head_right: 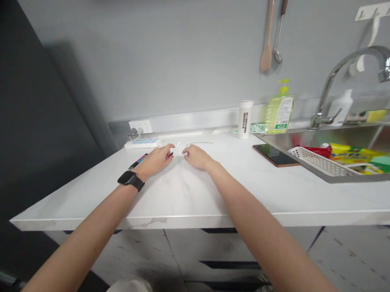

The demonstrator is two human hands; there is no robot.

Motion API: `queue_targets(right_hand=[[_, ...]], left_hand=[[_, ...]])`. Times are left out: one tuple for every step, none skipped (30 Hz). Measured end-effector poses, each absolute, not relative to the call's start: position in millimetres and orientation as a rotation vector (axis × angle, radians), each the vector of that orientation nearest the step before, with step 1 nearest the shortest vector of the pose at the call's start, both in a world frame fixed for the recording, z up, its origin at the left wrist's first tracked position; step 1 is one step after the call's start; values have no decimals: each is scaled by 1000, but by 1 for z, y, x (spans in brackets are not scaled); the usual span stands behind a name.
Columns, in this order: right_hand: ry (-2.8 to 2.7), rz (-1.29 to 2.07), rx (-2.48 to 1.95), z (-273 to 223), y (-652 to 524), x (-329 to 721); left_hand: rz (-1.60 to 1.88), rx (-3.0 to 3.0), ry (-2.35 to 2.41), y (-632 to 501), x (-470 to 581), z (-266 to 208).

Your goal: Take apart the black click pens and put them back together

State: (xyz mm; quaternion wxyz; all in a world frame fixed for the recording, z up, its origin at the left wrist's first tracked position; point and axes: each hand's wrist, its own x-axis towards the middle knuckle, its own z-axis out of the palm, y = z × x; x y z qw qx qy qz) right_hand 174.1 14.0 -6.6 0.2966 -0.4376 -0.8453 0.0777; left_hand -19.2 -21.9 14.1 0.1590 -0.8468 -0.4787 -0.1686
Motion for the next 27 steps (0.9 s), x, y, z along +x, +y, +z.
queue_targets(right_hand=[[-2305, 210, -1133, -8, 14, 174], [-2360, 220, -1091, -10, 14, 175], [-2407, 233, -1048, -11, 14, 175], [-2443, 244, -1013, -12, 14, 175], [-2469, 254, -996, -12, 14, 176], [-2483, 263, -996, -12, 14, 176], [-2489, 272, -1005, -12, 14, 176], [-2488, 281, -1011, -12, 14, 176], [-2485, 292, -1009, -11, 14, 176], [-2482, 306, -1000, -10, 14, 176], [-2478, 324, -993, -10, 14, 176], [-2473, 341, -988, -9, 14, 176], [-2469, 355, -990, -9, 14, 176], [-2467, 365, -997, -8, 14, 175], [-2468, 371, -1005, -8, 13, 175], [-2472, 374, -1010, -7, 13, 175], [-2477, 377, -1015, -7, 12, 175], [-2480, 381, -1021, -6, 11, 175], [-2480, 386, -1030, -5, 10, 175], [-2476, 390, -1041, -5, 9, 175], [-2472, 393, -1047, -4, 9, 175], [-2468, 395, -1049, -4, 8, 174], [-2462, 394, -1048, -5, 8, 174], [-2453, 391, -1047, -5, 8, 174], [-2438, 388, -1047, -6, 8, 173], [-2422, 384, -1048, -7, 9, 173], [-2410, 381, -1048, -8, 10, 172]], left_hand=[[-476, -2423, -1403, -22, -19, 14], [-466, -2429, -1431, -23, -19, 14], [-448, -2437, -1450, -23, -19, 13], [-424, -2445, -1463, -23, -19, 13], [-400, -2452, -1474, -22, -19, 12], [-377, -2455, -1488, -21, -19, 12], [-356, -2456, -1501, -20, -20, 11], [-340, -2456, -1513, -19, -20, 10], [-325, -2457, -1524, -18, -21, 9], [-309, -2460, -1531, -18, -22, 8], [-291, -2465, -1534, -17, -23, 7], [-269, -2472, -1534, -17, -24, 6], [-246, -2482, -1532, -16, -24, 6], [-222, -2492, -1530, -16, -25, 5], [-200, -2504, -1527, -16, -25, 4], [-183, -2513, -1525, -16, -26, 4], [-170, -2519, -1523, -16, -26, 3], [-165, -2521, -1521, -15, -26, 3], [-168, -2516, -1522, -16, -25, 3], [-176, -2507, -1524, -16, -25, 4], [-187, -2499, -1523, -16, -24, 5], [-199, -2495, -1515, -17, -23, 6], [-209, -2495, -1501, -18, -22, 7], [-218, -2497, -1480, -19, -21, 8], [-227, -2498, -1457, -21, -20, 10], [-236, -2496, -1438, -22, -19, 11], [-245, -2491, -1425, -22, -19, 12]])
